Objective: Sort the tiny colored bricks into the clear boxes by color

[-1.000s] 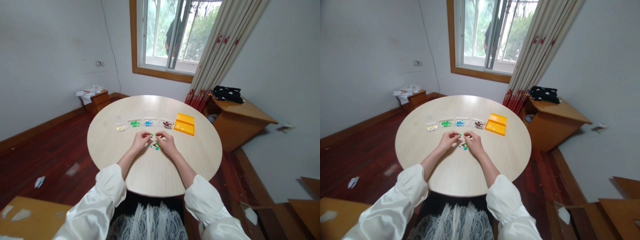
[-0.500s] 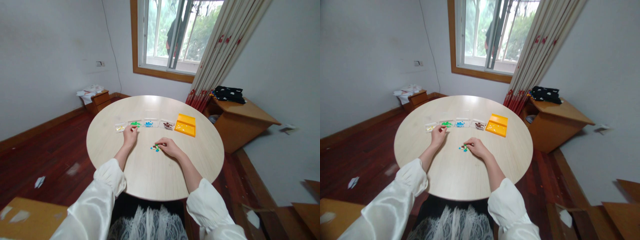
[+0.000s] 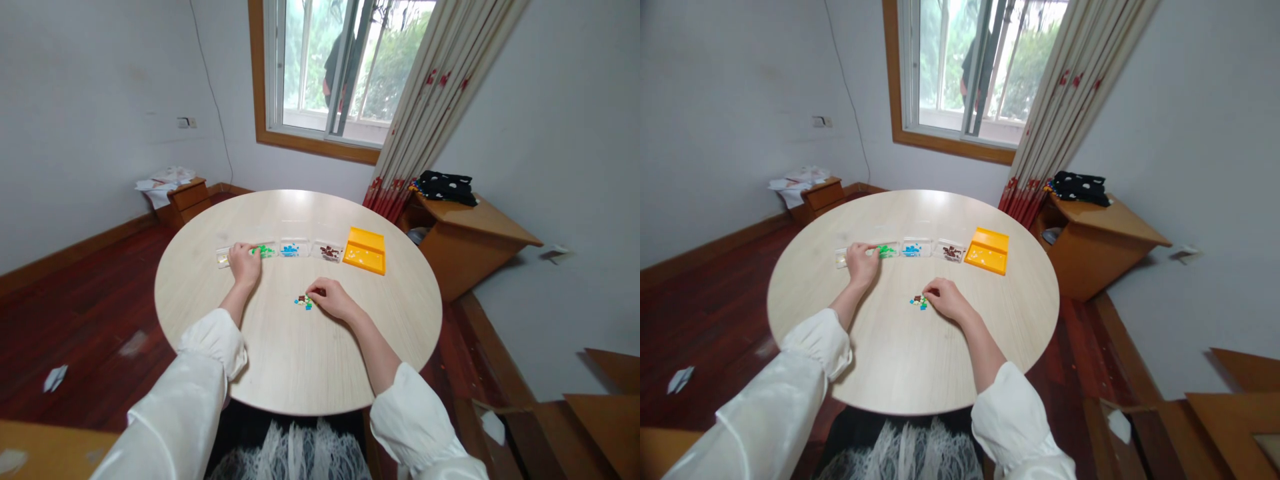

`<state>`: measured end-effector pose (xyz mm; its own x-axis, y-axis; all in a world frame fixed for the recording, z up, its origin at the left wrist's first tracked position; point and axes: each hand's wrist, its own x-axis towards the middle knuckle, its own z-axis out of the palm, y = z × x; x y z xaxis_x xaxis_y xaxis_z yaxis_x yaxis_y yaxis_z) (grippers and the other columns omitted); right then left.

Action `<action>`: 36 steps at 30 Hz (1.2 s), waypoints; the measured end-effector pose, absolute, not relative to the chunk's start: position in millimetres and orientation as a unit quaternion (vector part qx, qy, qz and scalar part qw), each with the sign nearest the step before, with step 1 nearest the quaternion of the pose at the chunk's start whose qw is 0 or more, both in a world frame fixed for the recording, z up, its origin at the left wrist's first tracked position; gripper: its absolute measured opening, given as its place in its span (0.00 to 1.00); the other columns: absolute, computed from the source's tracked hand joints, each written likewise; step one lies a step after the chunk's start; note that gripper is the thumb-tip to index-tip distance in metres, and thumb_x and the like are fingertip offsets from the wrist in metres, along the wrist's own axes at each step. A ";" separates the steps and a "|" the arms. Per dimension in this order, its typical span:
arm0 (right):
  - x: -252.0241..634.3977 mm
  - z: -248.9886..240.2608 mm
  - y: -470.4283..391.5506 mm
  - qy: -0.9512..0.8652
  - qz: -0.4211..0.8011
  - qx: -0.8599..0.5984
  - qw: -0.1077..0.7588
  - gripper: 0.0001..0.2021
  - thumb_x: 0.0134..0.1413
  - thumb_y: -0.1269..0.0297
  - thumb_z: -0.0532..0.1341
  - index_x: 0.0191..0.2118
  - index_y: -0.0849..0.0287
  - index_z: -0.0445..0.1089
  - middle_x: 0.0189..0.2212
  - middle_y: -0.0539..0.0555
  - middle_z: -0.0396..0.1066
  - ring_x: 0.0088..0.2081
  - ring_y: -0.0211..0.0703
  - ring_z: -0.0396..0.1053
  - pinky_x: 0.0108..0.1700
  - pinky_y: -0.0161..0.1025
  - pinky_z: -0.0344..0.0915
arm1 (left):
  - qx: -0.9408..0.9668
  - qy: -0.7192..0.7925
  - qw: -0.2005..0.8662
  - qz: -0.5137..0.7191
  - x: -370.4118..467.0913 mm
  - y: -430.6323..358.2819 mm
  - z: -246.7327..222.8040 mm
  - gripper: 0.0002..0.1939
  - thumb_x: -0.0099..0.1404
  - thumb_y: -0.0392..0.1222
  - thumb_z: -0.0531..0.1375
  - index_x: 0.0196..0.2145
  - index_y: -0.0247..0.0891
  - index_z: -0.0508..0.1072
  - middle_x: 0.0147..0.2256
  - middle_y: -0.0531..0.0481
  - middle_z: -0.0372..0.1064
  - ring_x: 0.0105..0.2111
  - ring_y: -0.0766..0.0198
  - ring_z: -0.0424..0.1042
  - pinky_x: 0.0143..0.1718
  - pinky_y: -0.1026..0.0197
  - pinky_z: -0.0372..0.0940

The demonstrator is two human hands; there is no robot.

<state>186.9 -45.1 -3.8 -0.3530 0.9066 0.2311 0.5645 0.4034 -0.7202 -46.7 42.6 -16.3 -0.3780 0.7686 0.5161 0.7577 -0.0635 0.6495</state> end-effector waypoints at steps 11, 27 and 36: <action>187.3 -5.6 -43.2 -0.728 0.295 -0.495 0.371 0.05 0.47 0.68 0.59 0.28 0.60 0.73 0.27 0.52 0.73 0.29 0.38 0.67 0.36 0.36 0.64 | 0.571 0.687 -0.009 0.449 -44.7 39.4 -14.2 0.08 0.57 0.41 0.57 0.32 0.38 0.76 0.36 0.42 0.67 0.41 0.50 0.63 0.44 0.50 0.57; 175.9 -5.3 -38.4 -0.562 0.411 -0.435 0.571 0.10 0.39 0.60 0.65 0.28 0.58 0.66 0.30 0.53 0.73 0.35 0.42 0.73 0.42 0.42 0.70 | 0.670 0.433 0.329 0.504 28.0 -29.5 -6.7 0.10 0.55 0.39 0.60 0.36 0.36 0.74 0.34 0.46 0.72 0.30 0.64 0.70 0.35 0.61 0.66; 172.3 -3.4 -40.4 -0.527 0.482 -0.426 0.555 0.15 0.35 0.62 0.67 0.31 0.57 0.62 0.27 0.48 0.72 0.32 0.39 0.73 0.41 0.42 0.71 | 0.744 0.427 0.218 0.465 23.7 -31.6 -4.5 0.07 0.57 0.34 0.59 0.34 0.40 0.76 0.31 0.50 0.66 0.30 0.66 0.66 0.35 0.62 0.63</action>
<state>172.3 -40.4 -3.4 -0.0202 0.9844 0.1746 -0.0858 0.1723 -0.9813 23.7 -31.6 -4.5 0.2028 0.8378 0.5069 0.4319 -0.5411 0.7216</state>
